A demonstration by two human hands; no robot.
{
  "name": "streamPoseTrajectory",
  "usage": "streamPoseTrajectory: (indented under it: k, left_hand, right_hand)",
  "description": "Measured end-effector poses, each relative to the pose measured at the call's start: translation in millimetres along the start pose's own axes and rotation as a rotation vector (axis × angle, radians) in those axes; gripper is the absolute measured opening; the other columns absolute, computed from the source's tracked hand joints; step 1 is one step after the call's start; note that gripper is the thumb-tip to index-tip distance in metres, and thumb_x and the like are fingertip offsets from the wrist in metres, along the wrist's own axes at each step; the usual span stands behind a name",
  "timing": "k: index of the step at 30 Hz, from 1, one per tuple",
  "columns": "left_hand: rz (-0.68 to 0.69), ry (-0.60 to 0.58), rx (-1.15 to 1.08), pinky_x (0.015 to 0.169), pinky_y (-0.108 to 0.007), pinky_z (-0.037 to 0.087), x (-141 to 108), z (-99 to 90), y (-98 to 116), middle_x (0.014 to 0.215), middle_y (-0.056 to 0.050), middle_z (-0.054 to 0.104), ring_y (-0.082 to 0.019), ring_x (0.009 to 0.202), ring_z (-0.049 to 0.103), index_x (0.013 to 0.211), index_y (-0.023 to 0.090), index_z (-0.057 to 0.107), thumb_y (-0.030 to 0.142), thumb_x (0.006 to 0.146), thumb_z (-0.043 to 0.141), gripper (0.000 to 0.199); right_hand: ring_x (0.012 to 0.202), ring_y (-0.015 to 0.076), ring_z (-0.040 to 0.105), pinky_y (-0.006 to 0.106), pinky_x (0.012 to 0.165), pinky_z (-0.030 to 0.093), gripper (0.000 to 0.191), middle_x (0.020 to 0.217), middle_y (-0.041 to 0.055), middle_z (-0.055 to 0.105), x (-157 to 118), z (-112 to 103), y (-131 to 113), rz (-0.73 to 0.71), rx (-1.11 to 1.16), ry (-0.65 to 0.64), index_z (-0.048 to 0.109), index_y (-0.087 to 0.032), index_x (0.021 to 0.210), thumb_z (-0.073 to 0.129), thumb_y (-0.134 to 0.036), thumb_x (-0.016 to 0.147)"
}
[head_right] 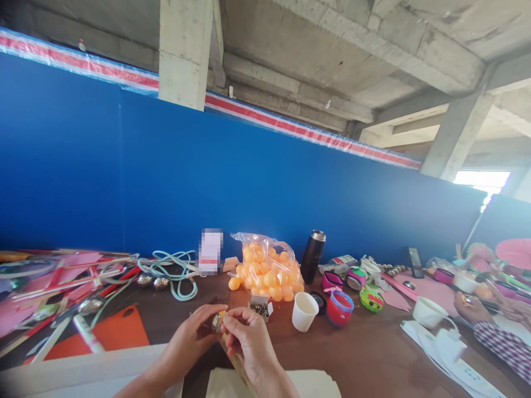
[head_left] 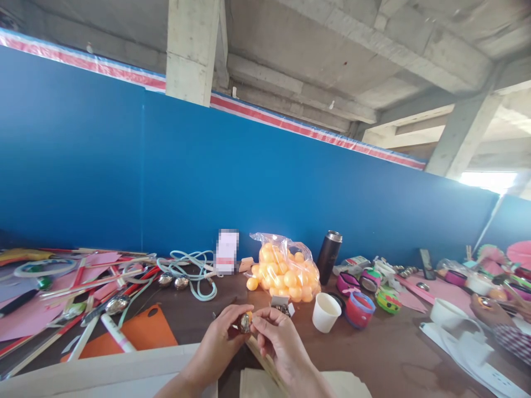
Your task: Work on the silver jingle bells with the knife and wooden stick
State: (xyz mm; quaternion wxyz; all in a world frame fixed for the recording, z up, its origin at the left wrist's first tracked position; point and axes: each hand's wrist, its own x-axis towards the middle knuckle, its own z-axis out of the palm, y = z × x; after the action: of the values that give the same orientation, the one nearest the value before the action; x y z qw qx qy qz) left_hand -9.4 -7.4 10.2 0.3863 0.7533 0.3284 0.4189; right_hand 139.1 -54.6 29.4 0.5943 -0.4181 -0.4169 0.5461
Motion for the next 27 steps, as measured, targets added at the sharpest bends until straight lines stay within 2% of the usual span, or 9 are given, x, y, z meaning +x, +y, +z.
streamPoseTrajectory:
  k: [8,27]
  left_hand:
    - [0.041,-0.003,0.026,0.090,-0.026,0.043,0.9,0.3,0.3,0.109,-0.002,0.059,-0.015,0.102,0.054,0.108,0.028,0.058,0.008,0.067,0.054,0.046]
    - [0.060,-0.007,0.056,0.089,-0.028,0.044,0.4,1.2,-0.9,0.108,-0.003,0.060,-0.016,0.101,0.055,0.108,0.028,0.058,0.008,0.067,0.052,0.046]
  right_hand:
    - [0.042,0.0033,0.042,0.015,0.037,0.031,0.032,0.061,-0.0017,0.059,-1.1,-0.6,-3.8,0.029,-0.018,0.017,0.062,-0.013,0.068,0.077,-0.041,0.060]
    - [0.042,0.0035,0.042,0.016,0.038,0.031,0.032,0.058,-0.0019,0.059,-1.1,1.5,-5.4,0.050,-0.048,0.017,0.061,-0.013,0.066,0.077,-0.040,0.059]
